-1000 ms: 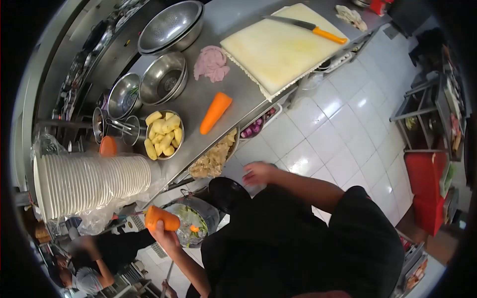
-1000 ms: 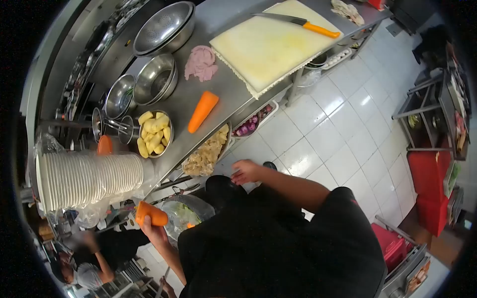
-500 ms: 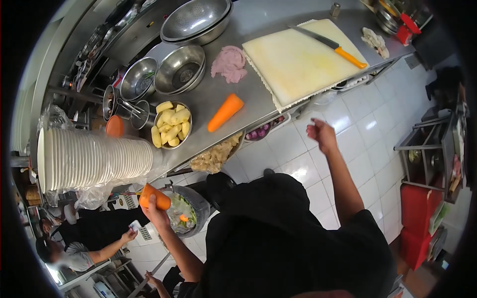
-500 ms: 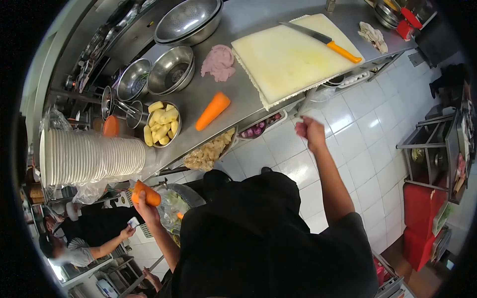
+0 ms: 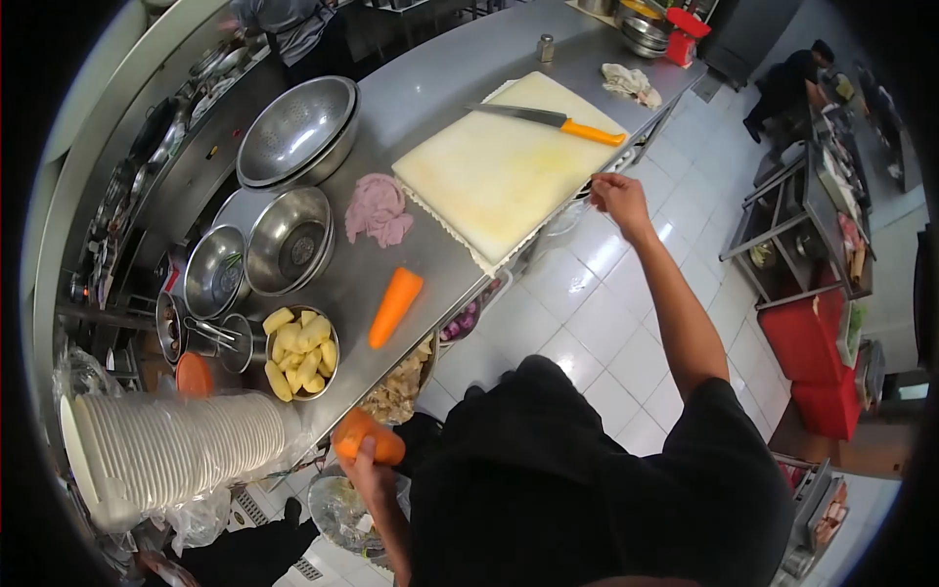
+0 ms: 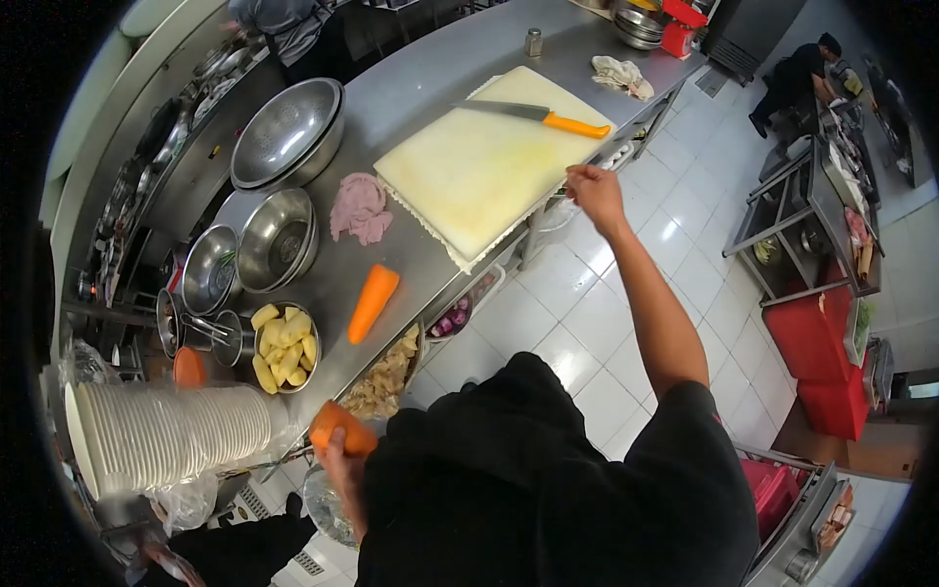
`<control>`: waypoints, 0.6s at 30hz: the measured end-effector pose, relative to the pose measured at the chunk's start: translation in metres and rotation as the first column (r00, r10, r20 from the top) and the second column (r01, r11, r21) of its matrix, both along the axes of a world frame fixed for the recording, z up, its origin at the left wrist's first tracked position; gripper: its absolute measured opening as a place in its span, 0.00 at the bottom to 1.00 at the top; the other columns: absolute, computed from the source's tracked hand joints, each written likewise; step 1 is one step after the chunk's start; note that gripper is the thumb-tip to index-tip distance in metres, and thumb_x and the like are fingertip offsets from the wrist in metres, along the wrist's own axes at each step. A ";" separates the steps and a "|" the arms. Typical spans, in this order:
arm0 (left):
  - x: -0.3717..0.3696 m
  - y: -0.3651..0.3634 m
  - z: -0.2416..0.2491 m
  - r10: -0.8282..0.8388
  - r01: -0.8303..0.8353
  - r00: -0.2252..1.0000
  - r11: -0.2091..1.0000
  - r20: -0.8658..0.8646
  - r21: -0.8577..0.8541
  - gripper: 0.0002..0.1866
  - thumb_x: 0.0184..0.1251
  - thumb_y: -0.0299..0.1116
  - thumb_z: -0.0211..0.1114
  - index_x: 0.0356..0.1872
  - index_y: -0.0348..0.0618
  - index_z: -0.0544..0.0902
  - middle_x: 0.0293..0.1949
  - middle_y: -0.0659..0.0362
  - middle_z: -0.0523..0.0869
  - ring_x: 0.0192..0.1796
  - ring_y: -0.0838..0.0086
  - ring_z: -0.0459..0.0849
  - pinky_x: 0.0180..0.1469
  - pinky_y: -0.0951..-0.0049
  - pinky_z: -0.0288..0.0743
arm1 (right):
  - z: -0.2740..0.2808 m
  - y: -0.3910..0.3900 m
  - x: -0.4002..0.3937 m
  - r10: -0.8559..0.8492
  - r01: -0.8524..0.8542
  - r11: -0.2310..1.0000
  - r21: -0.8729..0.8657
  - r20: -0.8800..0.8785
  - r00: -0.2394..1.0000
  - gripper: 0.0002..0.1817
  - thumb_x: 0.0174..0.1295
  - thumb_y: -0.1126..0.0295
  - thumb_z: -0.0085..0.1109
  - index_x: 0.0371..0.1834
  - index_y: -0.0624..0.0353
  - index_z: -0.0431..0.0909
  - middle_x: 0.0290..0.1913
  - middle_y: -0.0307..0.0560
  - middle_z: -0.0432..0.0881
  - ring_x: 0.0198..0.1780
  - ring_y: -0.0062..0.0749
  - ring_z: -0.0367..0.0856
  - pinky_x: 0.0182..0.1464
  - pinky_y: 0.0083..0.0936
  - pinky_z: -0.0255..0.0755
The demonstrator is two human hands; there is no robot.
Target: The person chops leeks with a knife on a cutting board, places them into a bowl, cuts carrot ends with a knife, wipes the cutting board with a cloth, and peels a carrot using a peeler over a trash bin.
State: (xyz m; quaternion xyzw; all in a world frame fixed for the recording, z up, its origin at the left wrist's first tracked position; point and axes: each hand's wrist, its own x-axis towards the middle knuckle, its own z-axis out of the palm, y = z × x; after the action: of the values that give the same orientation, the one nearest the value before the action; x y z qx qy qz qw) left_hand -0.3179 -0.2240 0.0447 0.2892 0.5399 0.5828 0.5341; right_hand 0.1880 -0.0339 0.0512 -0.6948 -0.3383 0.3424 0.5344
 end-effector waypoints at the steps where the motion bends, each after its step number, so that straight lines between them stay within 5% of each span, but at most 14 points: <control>1: 0.009 0.011 0.004 -0.022 0.022 0.999 1.000 -0.038 0.002 0.27 0.53 0.29 0.65 0.56 0.36 0.69 0.46 0.55 0.78 0.47 0.69 0.78 0.52 0.68 0.72 | 0.000 0.006 0.012 -0.010 0.010 1.000 0.001 0.026 1.000 0.10 0.62 0.72 0.55 0.42 0.64 0.80 0.30 0.41 0.82 0.28 0.23 0.80 0.31 0.19 0.74; 7: 0.054 0.052 0.025 0.006 0.003 0.997 0.994 -0.079 0.111 0.28 0.52 0.27 0.65 0.57 0.36 0.68 0.48 0.54 0.77 0.49 0.70 0.77 0.55 0.70 0.70 | -0.002 0.081 0.130 -0.262 0.258 0.964 0.066 0.077 0.962 0.10 0.59 0.68 0.58 0.36 0.64 0.83 0.23 0.41 0.80 0.21 0.21 0.77 0.22 0.21 0.69; 8: 0.057 0.055 0.022 0.020 -0.009 0.994 0.995 -0.109 0.095 0.28 0.52 0.27 0.65 0.57 0.36 0.68 0.48 0.54 0.77 0.49 0.70 0.77 0.55 0.70 0.70 | -0.006 0.100 0.154 -0.292 0.292 0.956 0.013 0.101 0.951 0.15 0.58 0.62 0.59 0.35 0.65 0.83 0.26 0.49 0.83 0.25 0.34 0.82 0.28 0.28 0.74; 11: 0.080 0.053 0.021 0.052 -0.059 0.973 0.998 -0.224 -0.025 0.28 0.52 0.27 0.65 0.57 0.37 0.68 0.46 0.56 0.77 0.48 0.71 0.77 0.53 0.70 0.71 | -0.041 0.163 0.239 -0.281 0.315 0.949 0.012 0.484 0.829 0.13 0.57 0.61 0.59 0.35 0.60 0.83 0.21 0.40 0.78 0.23 0.23 0.77 0.23 0.25 0.70; 15: 0.112 0.033 0.024 0.034 -0.129 0.899 0.974 -0.437 -0.188 0.28 0.52 0.30 0.67 0.55 0.38 0.69 0.45 0.57 0.78 0.45 0.71 0.78 0.50 0.72 0.73 | -0.074 0.240 0.331 -0.174 0.313 0.949 -0.043 0.756 0.631 0.24 0.59 0.46 0.51 0.39 0.56 0.83 0.28 0.49 0.84 0.32 0.44 0.83 0.37 0.39 0.73; 17: 0.121 0.008 0.004 0.068 -0.196 0.875 0.955 -0.480 -0.223 0.27 0.51 0.31 0.68 0.54 0.38 0.70 0.45 0.57 0.78 0.44 0.71 0.78 0.49 0.72 0.73 | -0.060 0.262 0.348 -0.064 0.230 0.965 -0.125 0.737 0.673 0.27 0.60 0.43 0.49 0.44 0.56 0.83 0.41 0.60 0.83 0.47 0.57 0.81 0.50 0.42 0.73; 18: 0.113 -0.012 -0.024 0.145 -0.290 0.883 0.916 -0.447 -0.277 0.26 0.51 0.32 0.68 0.52 0.39 0.71 0.43 0.57 0.79 0.43 0.71 0.79 0.47 0.72 0.74 | -0.053 0.268 0.348 -0.073 0.235 0.962 -0.137 0.702 0.708 0.28 0.61 0.43 0.48 0.47 0.55 0.82 0.45 0.59 0.82 0.50 0.55 0.80 0.53 0.41 0.71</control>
State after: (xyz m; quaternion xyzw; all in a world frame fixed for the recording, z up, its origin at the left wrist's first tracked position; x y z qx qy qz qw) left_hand -0.2053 -0.2357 0.0210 0.2482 0.7620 0.4637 0.3778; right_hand 0.5362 0.2341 -0.0013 -0.8517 -0.4141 0.0470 0.3177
